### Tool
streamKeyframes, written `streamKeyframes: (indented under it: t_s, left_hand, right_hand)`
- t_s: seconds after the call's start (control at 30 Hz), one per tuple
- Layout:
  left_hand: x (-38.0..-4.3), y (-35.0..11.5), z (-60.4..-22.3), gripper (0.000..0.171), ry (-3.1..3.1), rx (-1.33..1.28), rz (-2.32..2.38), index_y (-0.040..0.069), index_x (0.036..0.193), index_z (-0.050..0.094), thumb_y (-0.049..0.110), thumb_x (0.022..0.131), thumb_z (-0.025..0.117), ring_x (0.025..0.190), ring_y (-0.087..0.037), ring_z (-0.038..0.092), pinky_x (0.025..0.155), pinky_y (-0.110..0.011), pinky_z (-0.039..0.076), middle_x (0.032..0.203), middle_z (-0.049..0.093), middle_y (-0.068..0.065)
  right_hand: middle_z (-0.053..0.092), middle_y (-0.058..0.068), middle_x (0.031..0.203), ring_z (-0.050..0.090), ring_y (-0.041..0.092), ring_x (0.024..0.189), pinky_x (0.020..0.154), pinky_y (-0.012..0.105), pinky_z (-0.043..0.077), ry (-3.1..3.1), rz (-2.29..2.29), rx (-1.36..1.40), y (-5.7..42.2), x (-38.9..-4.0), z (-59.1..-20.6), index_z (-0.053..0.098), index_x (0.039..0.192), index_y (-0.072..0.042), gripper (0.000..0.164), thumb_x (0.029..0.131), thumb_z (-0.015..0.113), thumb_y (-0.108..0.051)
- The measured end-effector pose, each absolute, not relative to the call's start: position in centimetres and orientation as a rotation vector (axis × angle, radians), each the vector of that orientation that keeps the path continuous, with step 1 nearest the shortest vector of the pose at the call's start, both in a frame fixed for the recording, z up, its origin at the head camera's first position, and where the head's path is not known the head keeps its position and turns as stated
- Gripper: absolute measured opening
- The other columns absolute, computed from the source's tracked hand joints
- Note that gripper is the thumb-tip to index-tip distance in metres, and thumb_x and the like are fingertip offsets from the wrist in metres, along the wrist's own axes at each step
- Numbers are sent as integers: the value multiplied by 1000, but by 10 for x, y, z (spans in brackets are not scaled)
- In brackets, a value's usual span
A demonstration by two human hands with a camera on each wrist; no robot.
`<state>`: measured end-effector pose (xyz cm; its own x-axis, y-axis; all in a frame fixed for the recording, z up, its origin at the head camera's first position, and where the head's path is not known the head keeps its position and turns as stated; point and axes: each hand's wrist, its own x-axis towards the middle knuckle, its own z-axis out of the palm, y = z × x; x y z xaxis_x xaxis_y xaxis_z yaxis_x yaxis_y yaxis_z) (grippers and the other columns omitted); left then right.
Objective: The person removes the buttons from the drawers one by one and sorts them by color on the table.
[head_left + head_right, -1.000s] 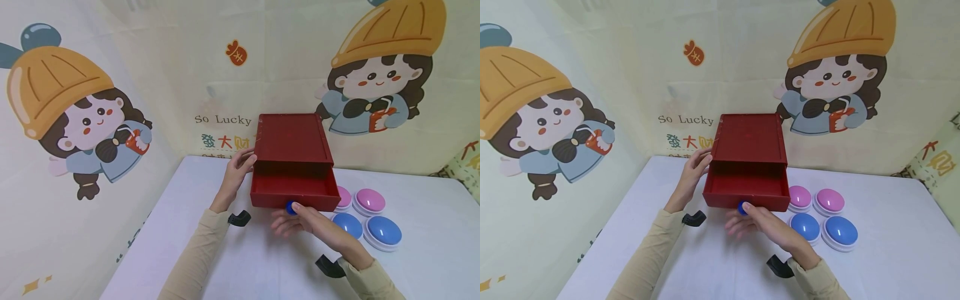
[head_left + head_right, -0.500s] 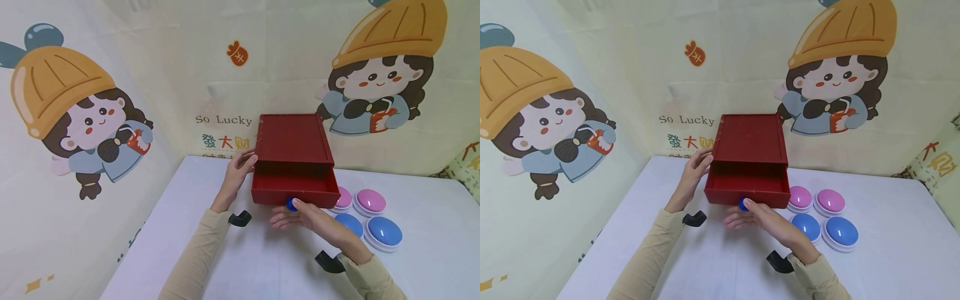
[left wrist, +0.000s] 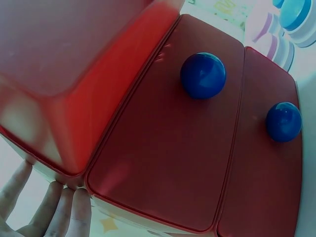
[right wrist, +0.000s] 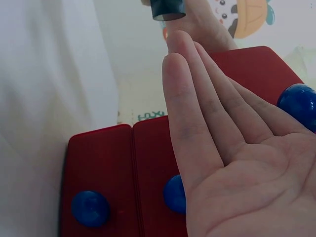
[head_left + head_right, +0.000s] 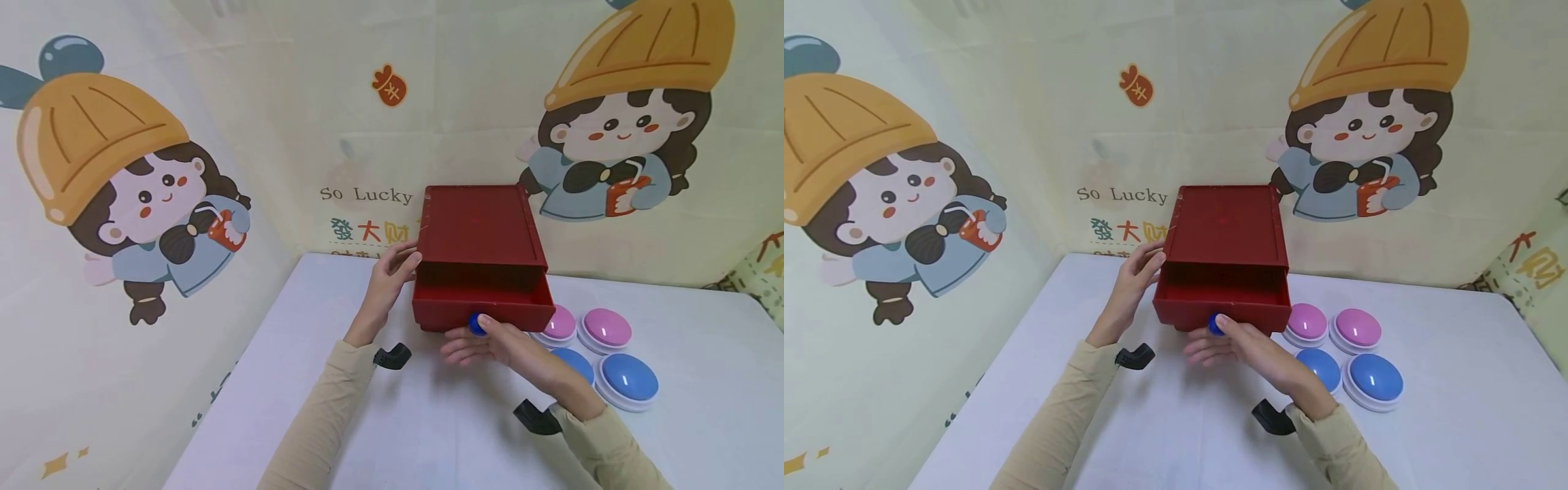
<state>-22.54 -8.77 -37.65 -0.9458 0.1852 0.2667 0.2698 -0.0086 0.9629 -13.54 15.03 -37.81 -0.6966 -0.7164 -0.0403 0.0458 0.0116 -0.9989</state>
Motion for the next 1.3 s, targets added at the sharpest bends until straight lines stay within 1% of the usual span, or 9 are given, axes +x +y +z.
streamKeyframes:
  t_s: [0.1, 0.2, 0.33, 0.47, 0.67, 0.87, 1.0, 1.1, 1.3]
  left_hand:
    - [-225, -87, -376, 41, -2167, -497, -2130, 25, 126, 53, 40, 88, 59, 108, -16, 55, 87, -37, 49, 121, 57, 2]
    - [-225, -87, -376, 40, -2167, -496, -2129, 25, 126, 53, 40, 89, 59, 108, -16, 55, 87, -37, 49, 121, 57, 3]
    - [-225, -88, -376, 40, -2166, -493, -2135, 25, 126, 53, 39, 89, 59, 109, -16, 55, 88, -37, 48, 121, 57, 3]
    - [-225, -88, -376, 41, -2168, -484, -2133, 26, 126, 53, 40, 88, 59, 109, -15, 55, 88, -36, 48, 121, 57, 3]
    - [-224, -87, -376, 42, -2179, -478, -2123, 25, 126, 52, 41, 88, 59, 109, -15, 55, 87, -36, 49, 122, 57, 3]
    - [-224, -87, -376, 43, -2177, -483, -2122, 24, 126, 52, 42, 87, 59, 108, -15, 55, 88, -36, 48, 121, 57, 2]
    - [-225, -87, -376, 43, -2184, -481, -2133, 23, 127, 51, 41, 88, 59, 109, -15, 55, 89, -35, 47, 122, 56, 2]
    - [-224, -88, -375, 44, -2185, -485, -2151, 21, 128, 50, 38, 89, 58, 110, -16, 54, 90, -35, 47, 123, 55, 0]
    - [-211, -86, -357, 42, -2200, -482, -2141, 13, 130, 49, 29, 92, 57, 110, -17, 54, 90, -35, 46, 123, 55, -4]
  right_hand:
    - [58, 14, 122, 56, 34, 110, 99, 42, 39, 1734, -1733, -662, 151, -138, -378, 48, 132, -7, 52, 101, 19, -37]
    - [58, 14, 122, 56, 33, 110, 99, 41, 39, 1733, -1725, -647, 150, -140, -378, 46, 133, -5, 53, 101, 19, -38]
    - [58, 14, 122, 56, 34, 110, 99, 40, 40, 1737, -1728, -661, 150, -142, -378, 45, 134, -3, 54, 101, 18, -37]
    - [58, 14, 122, 56, 35, 110, 99, 41, 39, 1746, -1732, -670, 150, -144, -378, 46, 133, -5, 53, 101, 18, -38]
    - [59, 16, 121, 56, 36, 110, 98, 42, 40, 1744, -1745, -662, 150, -148, -379, 44, 133, -2, 56, 101, 17, -39]
    - [60, 14, 118, 56, 36, 109, 98, 44, 39, 1771, -1731, -632, 150, -152, -379, 46, 133, -3, 57, 101, 18, -41]
    - [60, 16, 118, 56, 38, 108, 97, 44, 41, 1767, -1740, -640, 150, -155, -379, 44, 133, 0, 58, 101, 18, -41]
    - [60, 16, 118, 57, 36, 108, 97, 43, 41, 1767, -1743, -638, 150, -157, -380, 46, 132, -1, 58, 101, 18, -41]
    - [59, 17, 120, 57, 33, 109, 97, 41, 41, 1744, -1755, -636, 151, -162, -380, 47, 131, -3, 56, 101, 19, -41]
